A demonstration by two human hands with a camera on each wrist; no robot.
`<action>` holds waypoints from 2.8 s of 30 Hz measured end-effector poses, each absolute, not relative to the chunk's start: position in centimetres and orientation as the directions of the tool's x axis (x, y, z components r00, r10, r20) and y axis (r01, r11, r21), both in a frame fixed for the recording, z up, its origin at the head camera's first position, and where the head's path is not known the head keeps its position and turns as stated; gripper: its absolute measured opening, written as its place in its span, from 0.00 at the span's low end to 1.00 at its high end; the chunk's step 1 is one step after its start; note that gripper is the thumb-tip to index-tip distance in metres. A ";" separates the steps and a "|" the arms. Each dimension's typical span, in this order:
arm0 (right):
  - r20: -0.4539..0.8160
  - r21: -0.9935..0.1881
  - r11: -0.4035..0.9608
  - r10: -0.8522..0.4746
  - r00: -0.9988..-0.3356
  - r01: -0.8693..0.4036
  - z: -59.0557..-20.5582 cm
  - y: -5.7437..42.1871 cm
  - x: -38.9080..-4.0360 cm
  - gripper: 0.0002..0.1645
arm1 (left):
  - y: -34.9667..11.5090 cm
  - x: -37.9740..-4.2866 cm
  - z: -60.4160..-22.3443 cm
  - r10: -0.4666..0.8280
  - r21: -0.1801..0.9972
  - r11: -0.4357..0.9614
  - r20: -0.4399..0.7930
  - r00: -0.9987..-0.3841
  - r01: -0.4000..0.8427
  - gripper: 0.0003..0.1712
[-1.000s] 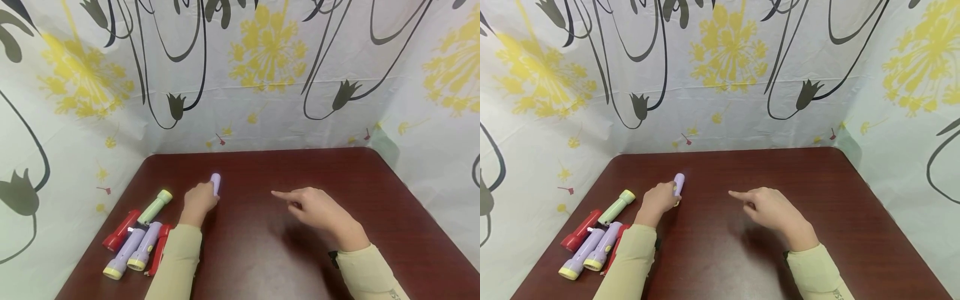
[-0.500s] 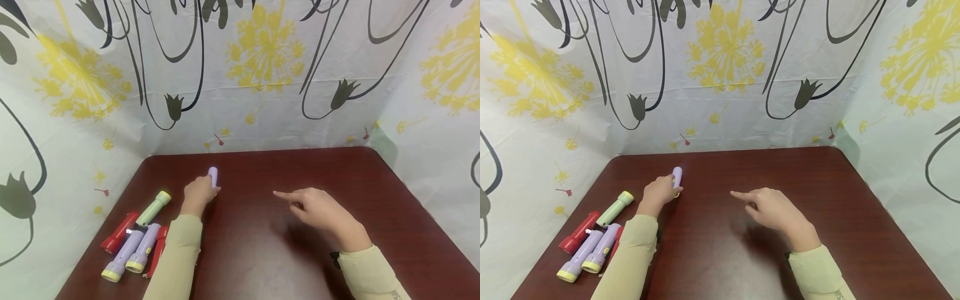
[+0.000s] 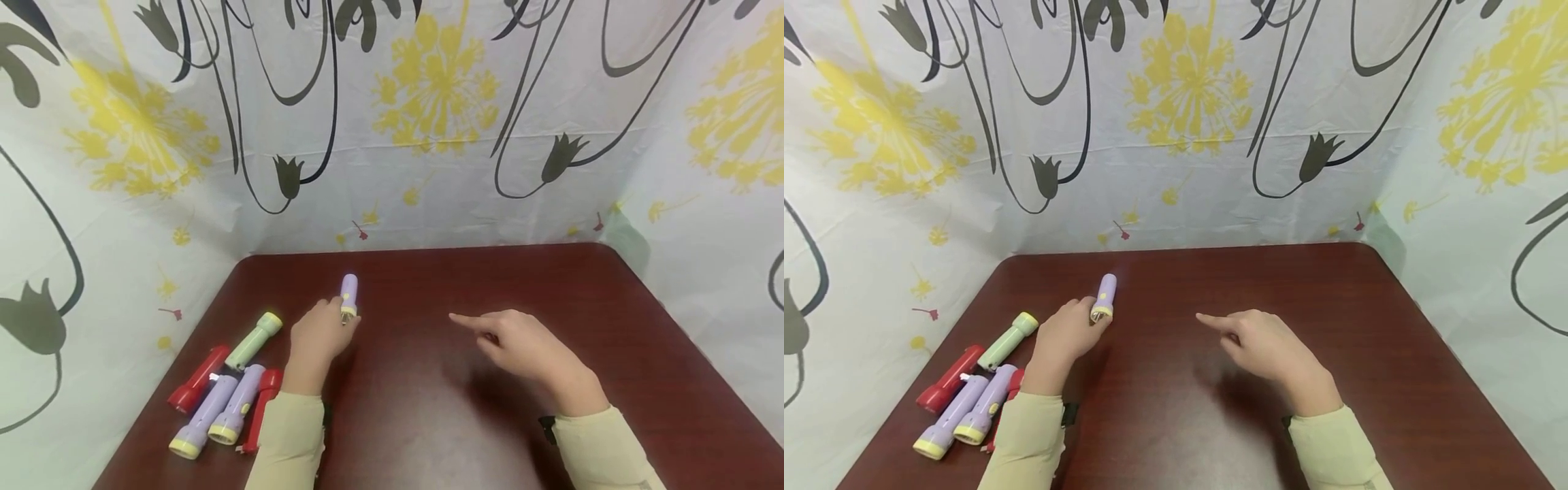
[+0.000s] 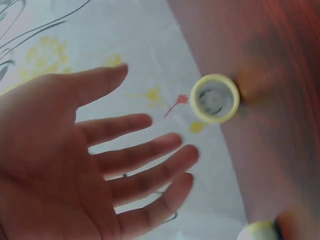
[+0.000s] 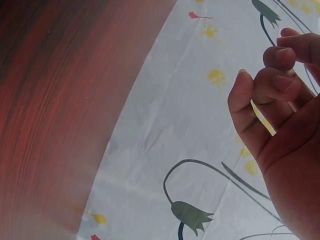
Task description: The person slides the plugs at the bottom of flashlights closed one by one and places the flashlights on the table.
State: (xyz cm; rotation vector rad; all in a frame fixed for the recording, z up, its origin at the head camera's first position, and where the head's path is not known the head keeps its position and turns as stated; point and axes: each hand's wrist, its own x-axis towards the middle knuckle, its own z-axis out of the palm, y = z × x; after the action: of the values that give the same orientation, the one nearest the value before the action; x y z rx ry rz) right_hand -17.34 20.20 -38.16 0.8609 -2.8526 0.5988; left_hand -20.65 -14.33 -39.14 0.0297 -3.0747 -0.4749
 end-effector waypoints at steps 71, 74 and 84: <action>0.142 -0.367 0.759 -0.525 -0.839 -0.537 -39.2 20.0 -16.5 0.34 | -16.1 -13.6 -40.2 0.337 0.498 0.849 -0.249 -0.908 0.178 0.26; 0.139 -0.348 0.760 -0.537 -0.832 -0.549 -39.1 19.9 -16.8 0.34 | -15.5 -14.0 -40.6 0.396 0.485 0.837 -0.214 -0.893 0.255 0.18; 0.113 -0.383 0.749 -0.543 -0.832 -0.541 -38.2 19.7 -16.4 0.38 | -14.3 -14.9 -39.8 0.356 0.444 0.841 -0.027 -0.934 0.308 0.25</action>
State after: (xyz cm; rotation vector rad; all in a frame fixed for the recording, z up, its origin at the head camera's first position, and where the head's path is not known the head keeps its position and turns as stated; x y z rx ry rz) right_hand -16.39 19.68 -38.16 0.9120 -2.9424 0.6425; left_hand -14.93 -14.28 -39.81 -0.5639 -3.1178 -0.7222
